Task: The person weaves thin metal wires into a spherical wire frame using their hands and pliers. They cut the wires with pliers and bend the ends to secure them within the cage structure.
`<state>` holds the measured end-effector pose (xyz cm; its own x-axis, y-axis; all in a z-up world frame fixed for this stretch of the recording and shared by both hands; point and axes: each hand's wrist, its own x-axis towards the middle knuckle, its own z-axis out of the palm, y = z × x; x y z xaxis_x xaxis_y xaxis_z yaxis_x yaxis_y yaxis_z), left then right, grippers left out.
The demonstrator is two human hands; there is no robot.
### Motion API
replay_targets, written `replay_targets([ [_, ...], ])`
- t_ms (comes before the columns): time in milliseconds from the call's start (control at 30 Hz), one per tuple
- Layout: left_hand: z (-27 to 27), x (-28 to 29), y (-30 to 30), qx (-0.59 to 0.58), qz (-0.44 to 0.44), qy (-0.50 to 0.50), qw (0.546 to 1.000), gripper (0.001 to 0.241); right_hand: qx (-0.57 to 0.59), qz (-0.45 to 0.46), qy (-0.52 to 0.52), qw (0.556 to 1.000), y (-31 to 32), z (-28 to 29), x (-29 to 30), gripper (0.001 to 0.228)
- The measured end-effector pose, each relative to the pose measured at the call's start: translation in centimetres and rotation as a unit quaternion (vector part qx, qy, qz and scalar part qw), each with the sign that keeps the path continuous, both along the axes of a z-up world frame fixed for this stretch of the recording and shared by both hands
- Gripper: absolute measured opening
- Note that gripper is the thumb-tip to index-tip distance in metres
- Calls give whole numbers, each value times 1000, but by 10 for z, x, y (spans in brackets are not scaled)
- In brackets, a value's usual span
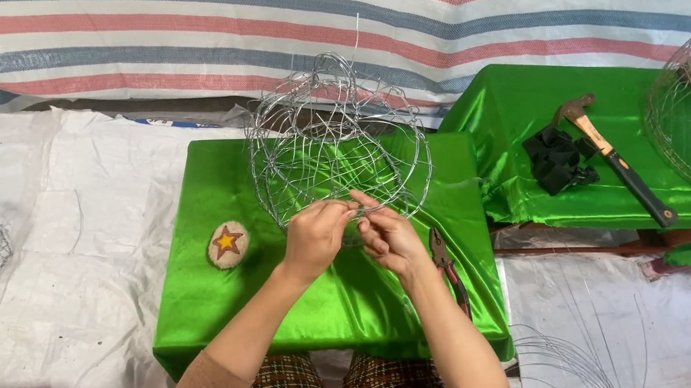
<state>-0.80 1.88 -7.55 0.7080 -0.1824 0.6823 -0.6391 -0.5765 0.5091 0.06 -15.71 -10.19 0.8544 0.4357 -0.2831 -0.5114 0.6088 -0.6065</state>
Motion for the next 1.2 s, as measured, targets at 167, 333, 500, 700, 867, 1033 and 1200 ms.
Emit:
replay_targets([
  [167,10,-6,-8,-83,-1,11,997,11,0,10,50,999,9,-35,1,21],
  [333,7,-9,-15,-88,-9,-11,996,14,55,-7,56,997,-2,-73,14,18],
  [500,-40,4,-9,76,-75,-87,991,17,74,-30,65,995,-10,-74,21,15],
  [700,63,-7,9,293,-222,-100,925,17,-2,-15,10,1000,-7,-14,8,11],
  [867,50,-3,-2,319,-302,-123,890,19,-90,28,-64,994,-10,-9,17,15],
  [1033,43,-6,-25,208,-417,27,884,36,-94,71,-102,988,-5,-11,24,19],
  [1200,87,14,-42,-112,-441,180,872,33,-69,27,-116,990,2,-22,30,27],
])
